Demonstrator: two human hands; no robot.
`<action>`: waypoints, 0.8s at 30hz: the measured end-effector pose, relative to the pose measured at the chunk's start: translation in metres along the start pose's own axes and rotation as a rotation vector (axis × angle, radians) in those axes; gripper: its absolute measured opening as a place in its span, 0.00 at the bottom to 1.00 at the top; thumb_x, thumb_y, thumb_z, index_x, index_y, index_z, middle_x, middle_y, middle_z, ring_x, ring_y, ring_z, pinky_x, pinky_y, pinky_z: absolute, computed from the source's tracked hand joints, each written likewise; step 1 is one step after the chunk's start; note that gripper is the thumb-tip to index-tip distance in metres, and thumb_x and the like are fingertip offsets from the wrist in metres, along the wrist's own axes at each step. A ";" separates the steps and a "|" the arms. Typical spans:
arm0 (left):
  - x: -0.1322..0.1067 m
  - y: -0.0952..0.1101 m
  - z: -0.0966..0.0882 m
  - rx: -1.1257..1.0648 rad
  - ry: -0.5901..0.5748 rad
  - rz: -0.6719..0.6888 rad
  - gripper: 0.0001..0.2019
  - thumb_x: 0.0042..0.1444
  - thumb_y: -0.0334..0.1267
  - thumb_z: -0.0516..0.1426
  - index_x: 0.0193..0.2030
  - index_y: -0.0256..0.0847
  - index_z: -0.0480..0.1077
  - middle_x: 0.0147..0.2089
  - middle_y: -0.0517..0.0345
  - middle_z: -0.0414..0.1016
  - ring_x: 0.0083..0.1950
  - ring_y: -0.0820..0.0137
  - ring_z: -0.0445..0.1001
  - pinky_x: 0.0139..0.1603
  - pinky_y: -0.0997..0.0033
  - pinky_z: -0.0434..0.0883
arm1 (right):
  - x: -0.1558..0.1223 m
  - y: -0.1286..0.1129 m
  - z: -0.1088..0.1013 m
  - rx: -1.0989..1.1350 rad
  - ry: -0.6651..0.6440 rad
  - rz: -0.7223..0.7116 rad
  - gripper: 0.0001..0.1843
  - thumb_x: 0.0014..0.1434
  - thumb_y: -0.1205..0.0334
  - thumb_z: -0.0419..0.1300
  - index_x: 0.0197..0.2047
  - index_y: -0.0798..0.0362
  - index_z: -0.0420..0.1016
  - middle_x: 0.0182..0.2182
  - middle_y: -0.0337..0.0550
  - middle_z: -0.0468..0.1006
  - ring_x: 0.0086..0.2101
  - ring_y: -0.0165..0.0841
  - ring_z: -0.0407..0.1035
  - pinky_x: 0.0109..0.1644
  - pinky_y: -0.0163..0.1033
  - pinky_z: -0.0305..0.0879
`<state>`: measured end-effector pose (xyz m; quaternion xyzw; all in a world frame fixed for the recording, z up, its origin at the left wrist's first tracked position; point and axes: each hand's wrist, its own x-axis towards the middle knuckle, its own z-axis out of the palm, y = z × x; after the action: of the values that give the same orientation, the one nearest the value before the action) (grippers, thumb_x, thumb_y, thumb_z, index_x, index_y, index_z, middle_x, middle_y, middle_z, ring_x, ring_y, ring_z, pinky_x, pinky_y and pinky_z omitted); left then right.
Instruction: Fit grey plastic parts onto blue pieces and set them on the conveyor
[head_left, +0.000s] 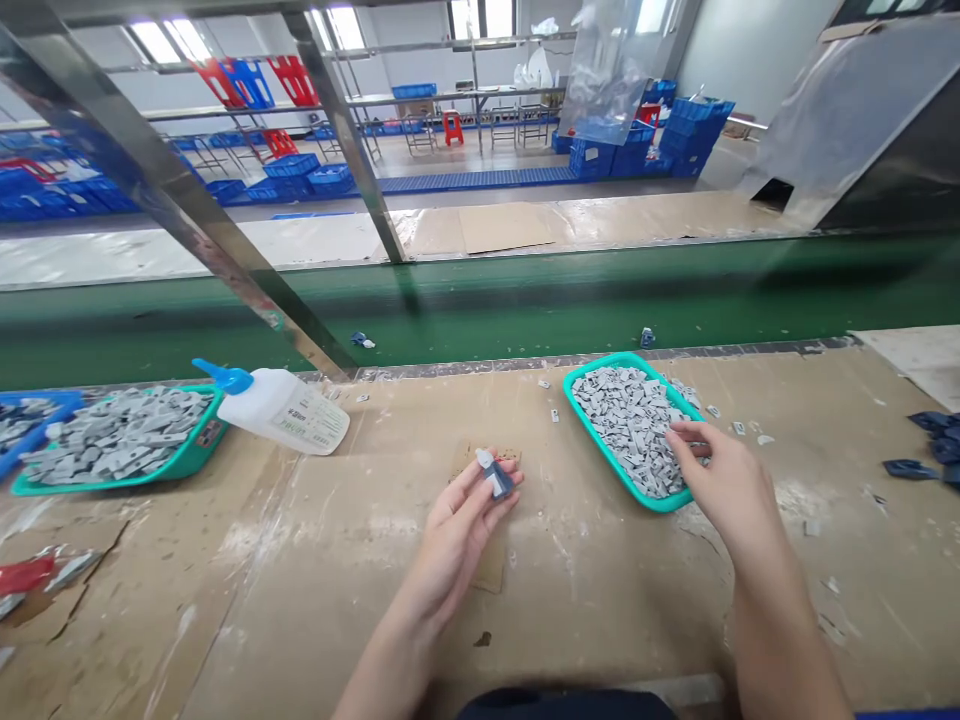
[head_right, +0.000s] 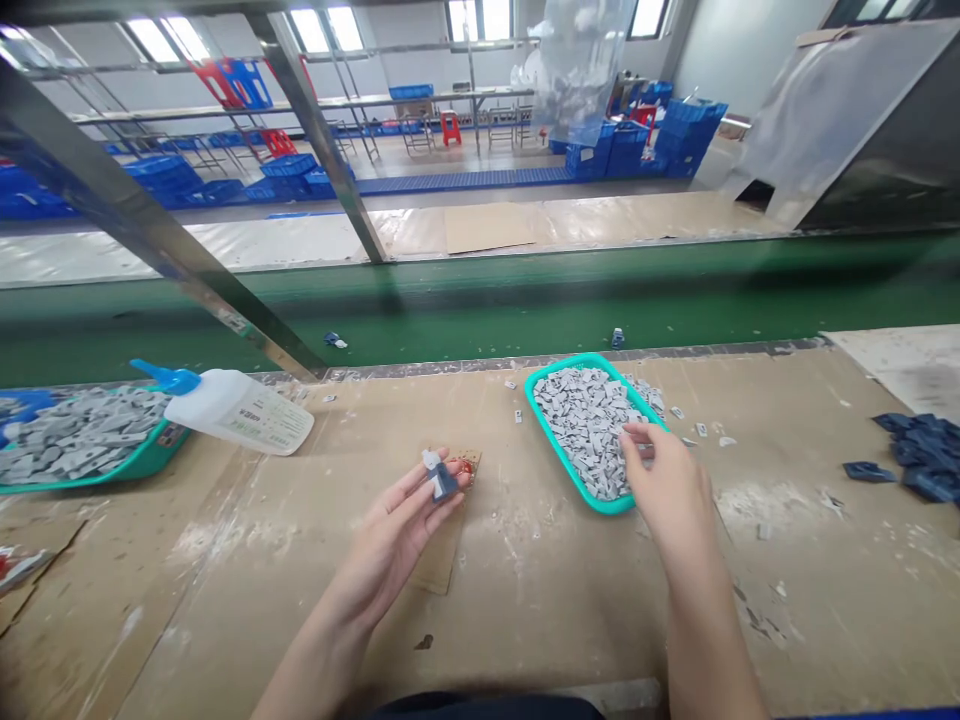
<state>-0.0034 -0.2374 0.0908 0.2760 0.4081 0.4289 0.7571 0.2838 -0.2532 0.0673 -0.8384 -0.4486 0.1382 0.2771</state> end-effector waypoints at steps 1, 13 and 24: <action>0.001 0.000 -0.002 0.013 0.008 0.006 0.21 0.55 0.35 0.58 0.56 0.41 0.67 0.53 0.48 0.72 0.56 0.61 0.69 0.57 0.63 0.65 | 0.001 0.000 0.002 0.000 -0.022 -0.011 0.14 0.54 0.51 0.55 0.39 0.47 0.76 0.35 0.43 0.80 0.34 0.40 0.73 0.31 0.40 0.61; 0.021 0.033 -0.026 0.296 0.076 0.256 0.22 0.50 0.35 0.60 0.54 0.43 0.68 0.40 0.57 0.69 0.45 0.68 0.70 0.52 0.68 0.66 | 0.021 -0.016 0.029 -0.267 -0.138 -0.091 0.13 0.54 0.50 0.56 0.36 0.46 0.79 0.33 0.48 0.77 0.34 0.43 0.69 0.29 0.40 0.56; 0.016 0.022 -0.042 0.372 0.138 0.346 0.22 0.56 0.37 0.57 0.58 0.42 0.63 0.46 0.54 0.71 0.51 0.66 0.69 0.56 0.63 0.65 | 0.017 -0.024 0.040 -0.435 -0.124 -0.160 0.13 0.59 0.61 0.51 0.37 0.54 0.76 0.37 0.57 0.73 0.42 0.51 0.64 0.37 0.45 0.57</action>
<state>-0.0440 -0.2103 0.0799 0.4462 0.4774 0.4874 0.5792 0.2576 -0.2150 0.0499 -0.8299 -0.5492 0.0673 0.0720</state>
